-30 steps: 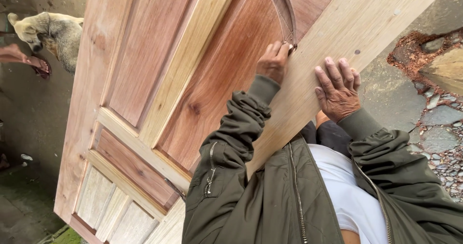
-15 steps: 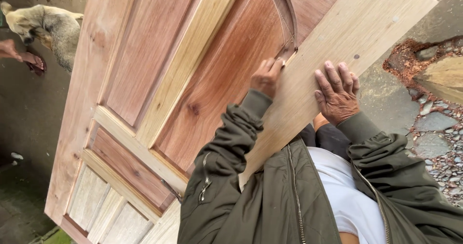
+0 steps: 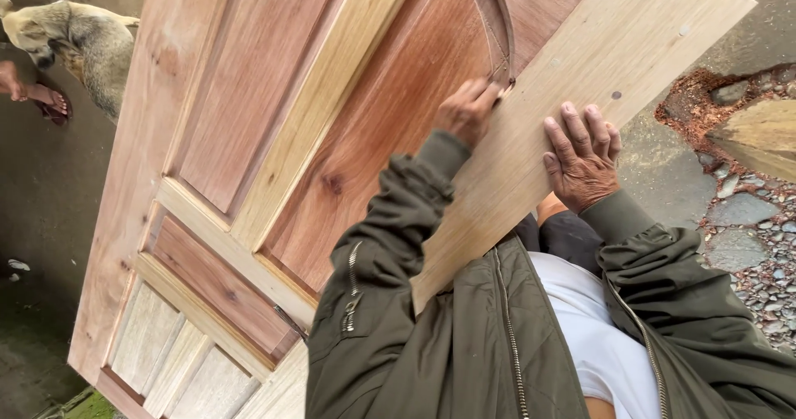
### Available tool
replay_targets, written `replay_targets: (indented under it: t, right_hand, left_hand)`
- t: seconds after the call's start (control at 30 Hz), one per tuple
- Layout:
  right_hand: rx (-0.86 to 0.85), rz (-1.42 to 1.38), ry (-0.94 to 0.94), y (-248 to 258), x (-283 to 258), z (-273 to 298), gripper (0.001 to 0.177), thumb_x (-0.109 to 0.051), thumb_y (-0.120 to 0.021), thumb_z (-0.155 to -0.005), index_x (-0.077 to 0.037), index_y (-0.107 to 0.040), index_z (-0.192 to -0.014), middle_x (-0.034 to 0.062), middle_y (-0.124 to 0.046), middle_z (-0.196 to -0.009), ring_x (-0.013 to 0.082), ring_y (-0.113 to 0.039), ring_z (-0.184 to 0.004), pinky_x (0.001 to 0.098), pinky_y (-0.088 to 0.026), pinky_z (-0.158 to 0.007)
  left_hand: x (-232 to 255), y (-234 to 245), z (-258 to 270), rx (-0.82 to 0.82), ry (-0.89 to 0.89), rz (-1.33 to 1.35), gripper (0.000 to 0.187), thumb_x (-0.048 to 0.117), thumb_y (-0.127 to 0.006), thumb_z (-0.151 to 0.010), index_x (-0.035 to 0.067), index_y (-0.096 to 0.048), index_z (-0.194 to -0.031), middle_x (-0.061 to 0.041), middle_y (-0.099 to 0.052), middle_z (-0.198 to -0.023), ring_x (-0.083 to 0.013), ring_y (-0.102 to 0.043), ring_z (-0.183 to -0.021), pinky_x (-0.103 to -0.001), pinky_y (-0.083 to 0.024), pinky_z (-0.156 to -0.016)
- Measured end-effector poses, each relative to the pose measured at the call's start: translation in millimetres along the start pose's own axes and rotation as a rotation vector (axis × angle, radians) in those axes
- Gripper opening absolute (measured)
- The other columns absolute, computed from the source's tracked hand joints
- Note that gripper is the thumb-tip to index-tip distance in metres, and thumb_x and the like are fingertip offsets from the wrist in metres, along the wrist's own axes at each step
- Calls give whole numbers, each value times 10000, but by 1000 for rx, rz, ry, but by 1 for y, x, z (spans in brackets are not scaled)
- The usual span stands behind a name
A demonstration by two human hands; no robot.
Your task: Sand the panels and frame of a wooden door using sandpaper
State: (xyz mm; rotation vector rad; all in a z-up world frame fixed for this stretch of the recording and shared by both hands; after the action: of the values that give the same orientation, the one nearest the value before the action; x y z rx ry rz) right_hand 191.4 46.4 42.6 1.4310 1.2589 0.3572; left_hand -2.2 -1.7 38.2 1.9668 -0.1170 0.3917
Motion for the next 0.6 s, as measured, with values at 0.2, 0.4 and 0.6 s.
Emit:
replay_targets:
  t: [0.2,0.4,0.6]
  right_hand:
    - [-28,-5,4,-1,1,1,444,-280,-430,-849,-136,-431,-1269,127,-342,-1324,350,-233,-1187,456,-155,-908]
    - [-31,3,3,-3,1,2,448,-282,-427,-845,-139,-430,-1270,118,-334,-1329,345,-223,-1186,456,-137,-913]
    - [-27,3,30,-3,2,2,437,-282,-427,-855,-129,-443,-1264,129,-345,-1323,354,-228,-1181,461,-144,-907]
  left_hand:
    - [3,10,16,-12,96,49,63,86,-485,-753,116,-526,-790,-32,-503,-674,-195,-559,-653,-266,-489,-519]
    - [5,3,1,-14,94,59,46,130,-507,-754,142,-507,-799,-20,-491,-700,-187,-550,-693,-250,-495,-581]
    - [-4,7,35,-82,157,69,71,118,-489,-769,154,-505,-828,-17,-498,-728,-187,-557,-719,-274,-496,-613]
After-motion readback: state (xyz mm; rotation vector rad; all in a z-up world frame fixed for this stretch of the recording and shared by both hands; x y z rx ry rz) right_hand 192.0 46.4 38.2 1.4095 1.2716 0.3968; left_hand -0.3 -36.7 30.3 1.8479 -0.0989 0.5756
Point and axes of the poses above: each hand's wrist, its own z-axis away from the middle knuckle, its own y-axis out of the back of the hand, x = y × z, the point moved 2 cm from there along -z, towards the middle knuckle
